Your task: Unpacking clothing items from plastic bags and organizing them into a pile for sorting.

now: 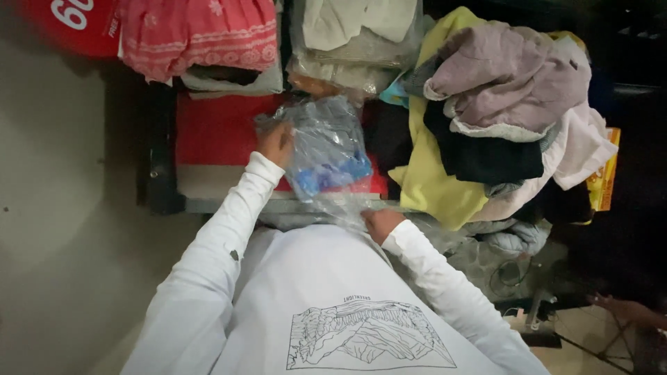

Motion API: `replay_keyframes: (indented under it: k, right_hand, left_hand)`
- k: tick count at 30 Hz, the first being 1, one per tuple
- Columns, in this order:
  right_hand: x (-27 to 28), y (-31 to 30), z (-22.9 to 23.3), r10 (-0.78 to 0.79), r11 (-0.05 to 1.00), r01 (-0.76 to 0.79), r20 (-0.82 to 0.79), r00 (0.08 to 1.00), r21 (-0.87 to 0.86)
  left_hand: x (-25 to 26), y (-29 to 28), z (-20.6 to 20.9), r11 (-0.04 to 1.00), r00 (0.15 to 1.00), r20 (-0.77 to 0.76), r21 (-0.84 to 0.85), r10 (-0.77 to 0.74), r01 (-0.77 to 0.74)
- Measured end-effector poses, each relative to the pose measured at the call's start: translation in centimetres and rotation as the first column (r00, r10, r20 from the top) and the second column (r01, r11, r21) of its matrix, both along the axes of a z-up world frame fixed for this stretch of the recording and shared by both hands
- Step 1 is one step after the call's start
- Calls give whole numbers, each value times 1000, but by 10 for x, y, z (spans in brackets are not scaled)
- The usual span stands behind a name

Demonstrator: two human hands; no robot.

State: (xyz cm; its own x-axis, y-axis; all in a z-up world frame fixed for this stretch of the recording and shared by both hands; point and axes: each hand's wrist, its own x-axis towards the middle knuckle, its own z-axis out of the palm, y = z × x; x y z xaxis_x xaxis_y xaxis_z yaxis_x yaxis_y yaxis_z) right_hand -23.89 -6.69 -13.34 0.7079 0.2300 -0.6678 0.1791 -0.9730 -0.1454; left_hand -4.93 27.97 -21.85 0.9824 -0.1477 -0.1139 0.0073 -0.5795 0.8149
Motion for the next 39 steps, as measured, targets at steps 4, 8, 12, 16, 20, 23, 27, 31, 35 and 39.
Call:
replay_keyframes:
  k: [4,8,12,16,20,23,27,31,35,39]
  right_hand:
    - [23,38,15,-119,936,32,230,966,351]
    - [49,72,-34,-70,924,-110,444,893,366]
    - [62,95,-17,-189,859,-243,720,668,451]
    - [58,103,-17,-429,623,-159,505,749,766]
    - [33,124,21,-472,-56,614,-563,678,787]
    - [28,119,0,-511,323,643,-443,736,695]
    - [50,97,-50,-130,989,94,370,920,112]
    - [86,109,5,271,864,-503,845,460,-3]
    - [124,126,42,-277,819,-231,713,644,526]
    - [137,89,85,-769,329,188,147,622,925]
  left_hand:
    - [-32,2,109,982,984,115,-153,133,-115]
    - [-62,3,85,870,861,-221,-89,458,-486]
    - [-81,-2,37,917,821,-420,85,388,-390]
    - [-82,-3,-18,926,814,-449,110,370,-361]
    - [-85,-2,-31,894,821,-398,-2,411,-448]
    - [-87,0,-19,860,805,-371,-31,463,-509]
    - [-83,-4,23,860,770,-444,5,459,-510]
    - [-94,-29,45,894,849,-361,-83,386,-441]
    - [-91,-21,164,617,978,-156,-759,137,-207]
    - [-59,39,175,892,813,402,-346,422,-292]
